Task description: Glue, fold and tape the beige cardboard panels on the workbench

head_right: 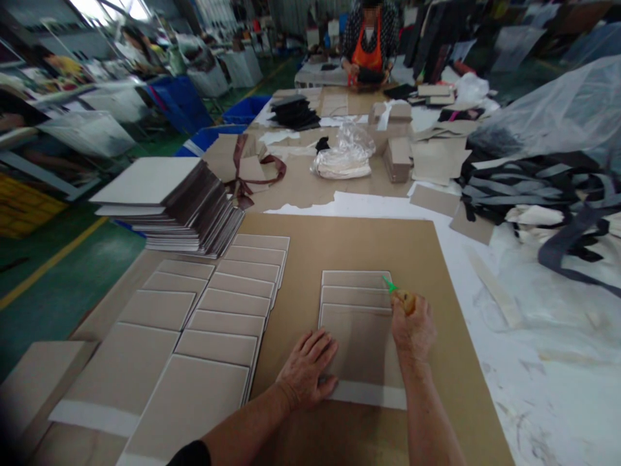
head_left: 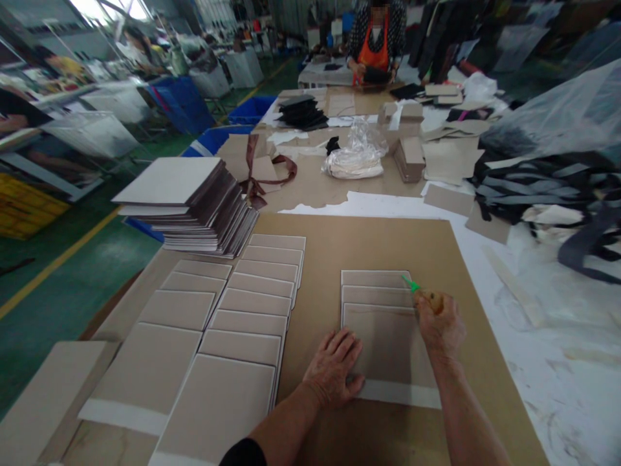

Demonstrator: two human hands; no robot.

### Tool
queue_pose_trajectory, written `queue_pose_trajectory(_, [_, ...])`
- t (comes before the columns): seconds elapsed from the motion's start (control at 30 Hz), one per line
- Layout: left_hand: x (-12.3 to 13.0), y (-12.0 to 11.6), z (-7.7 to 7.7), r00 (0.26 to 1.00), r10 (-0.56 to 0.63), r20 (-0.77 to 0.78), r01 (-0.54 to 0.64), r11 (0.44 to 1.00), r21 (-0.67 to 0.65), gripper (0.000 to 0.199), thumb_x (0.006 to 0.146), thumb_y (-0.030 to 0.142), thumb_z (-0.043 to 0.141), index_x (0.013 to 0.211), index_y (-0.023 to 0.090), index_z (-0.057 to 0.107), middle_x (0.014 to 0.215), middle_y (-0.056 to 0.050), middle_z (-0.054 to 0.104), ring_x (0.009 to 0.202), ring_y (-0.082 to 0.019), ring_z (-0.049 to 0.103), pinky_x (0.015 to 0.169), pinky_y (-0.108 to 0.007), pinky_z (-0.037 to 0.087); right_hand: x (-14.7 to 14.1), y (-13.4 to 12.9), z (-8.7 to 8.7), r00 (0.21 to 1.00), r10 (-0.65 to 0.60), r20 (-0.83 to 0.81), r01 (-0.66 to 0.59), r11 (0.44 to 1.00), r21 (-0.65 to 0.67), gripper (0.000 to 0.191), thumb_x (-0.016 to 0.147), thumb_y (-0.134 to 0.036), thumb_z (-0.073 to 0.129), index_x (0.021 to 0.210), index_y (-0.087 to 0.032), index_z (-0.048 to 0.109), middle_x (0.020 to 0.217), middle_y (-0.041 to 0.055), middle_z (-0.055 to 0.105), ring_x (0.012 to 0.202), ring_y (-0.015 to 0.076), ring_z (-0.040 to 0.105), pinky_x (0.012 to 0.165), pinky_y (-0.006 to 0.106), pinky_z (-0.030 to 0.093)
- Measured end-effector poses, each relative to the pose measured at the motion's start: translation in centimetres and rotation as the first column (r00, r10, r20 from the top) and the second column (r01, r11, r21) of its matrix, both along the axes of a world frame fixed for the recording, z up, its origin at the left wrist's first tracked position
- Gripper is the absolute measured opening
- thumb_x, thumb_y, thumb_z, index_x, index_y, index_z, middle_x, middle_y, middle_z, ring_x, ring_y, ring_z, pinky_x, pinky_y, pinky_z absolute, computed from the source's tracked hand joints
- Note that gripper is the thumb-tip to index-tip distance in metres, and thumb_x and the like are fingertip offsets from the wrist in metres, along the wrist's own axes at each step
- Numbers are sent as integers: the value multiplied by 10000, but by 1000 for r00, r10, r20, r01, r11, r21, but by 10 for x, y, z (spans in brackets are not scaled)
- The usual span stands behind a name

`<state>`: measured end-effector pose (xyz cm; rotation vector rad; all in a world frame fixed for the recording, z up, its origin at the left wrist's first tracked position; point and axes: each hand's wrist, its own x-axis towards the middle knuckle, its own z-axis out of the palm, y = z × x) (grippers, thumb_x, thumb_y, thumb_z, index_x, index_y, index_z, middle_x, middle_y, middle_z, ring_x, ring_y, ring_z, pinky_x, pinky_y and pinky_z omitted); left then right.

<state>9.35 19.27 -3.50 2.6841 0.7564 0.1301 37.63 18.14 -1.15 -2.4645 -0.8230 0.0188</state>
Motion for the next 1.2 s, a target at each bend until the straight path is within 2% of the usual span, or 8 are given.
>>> queue_pose_trajectory(0.17, [0, 0, 0, 1000, -1, -2, 1, 1000, 2, 699, 873, 540, 499, 1479, 238, 324, 1514, -54, 399, 1436, -265, 241, 1179, -478, 196, -28, 12, -1, 988, 142, -59, -143, 990, -11, 298, 866, -452, 535, 1047, -222, 591, 969, 35, 624, 781, 170, 519, 656, 269, 307])
queue_pose_trajectory(0.43, [0, 0, 6, 1000, 0, 7, 0, 1000, -8, 705, 865, 534, 519, 1478, 243, 328, 1507, -48, 412, 1428, -263, 257, 1180, -463, 201, -35, 17, 2, 994, 89, -58, -91, 996, -20, 305, 892, -422, 506, 1087, -197, 574, 1009, 66, 610, 814, 193, 509, 656, 284, 292])
queue_pose_trajectory(0.67, [0, 0, 6, 1000, 0, -10, -1, 1000, -29, 694, 884, 559, 475, 1481, 237, 326, 1512, -53, 407, 1423, -268, 262, 1176, -466, 193, -81, 41, 22, 946, 318, -67, -320, 947, -17, 200, 921, -363, 521, 1046, -226, 596, 978, 37, 597, 785, 166, 496, 602, 269, 262])
queue_pose_trajectory(0.87, [0, 2, 9, 1000, -4, 0, 4, 997, -74, 690, 891, 582, 445, 1479, 239, 327, 1517, -66, 398, 1425, -271, 258, 1170, -482, 191, -68, 39, 30, 952, 307, -2, -307, 949, -72, 193, 905, -358, 563, 1035, -221, 601, 970, 40, 590, 774, 165, 495, 593, 274, 254])
queue_pose_trajectory(1.07, [1, 1, 10, 1000, 1, 1, -1, 998, -67, 695, 889, 572, 456, 1483, 237, 320, 1518, -64, 398, 1422, -272, 264, 1168, -483, 202, -84, 44, 35, 906, 423, -26, -424, 901, -92, 196, 930, -370, 524, 1046, -235, 605, 955, 25, 581, 705, 145, 473, 571, 266, 243])
queue_pose_trajectory(1.2, [0, 1, 8, 1000, 1, 13, -1, 999, -42, 700, 881, 562, 476, 1482, 236, 325, 1519, -60, 396, 1425, -266, 259, 1173, -471, 198, -71, 38, 30, 935, 353, -26, -354, 931, -93, 226, 912, -389, 545, 1064, -236, 612, 963, 27, 586, 718, 148, 481, 583, 268, 251])
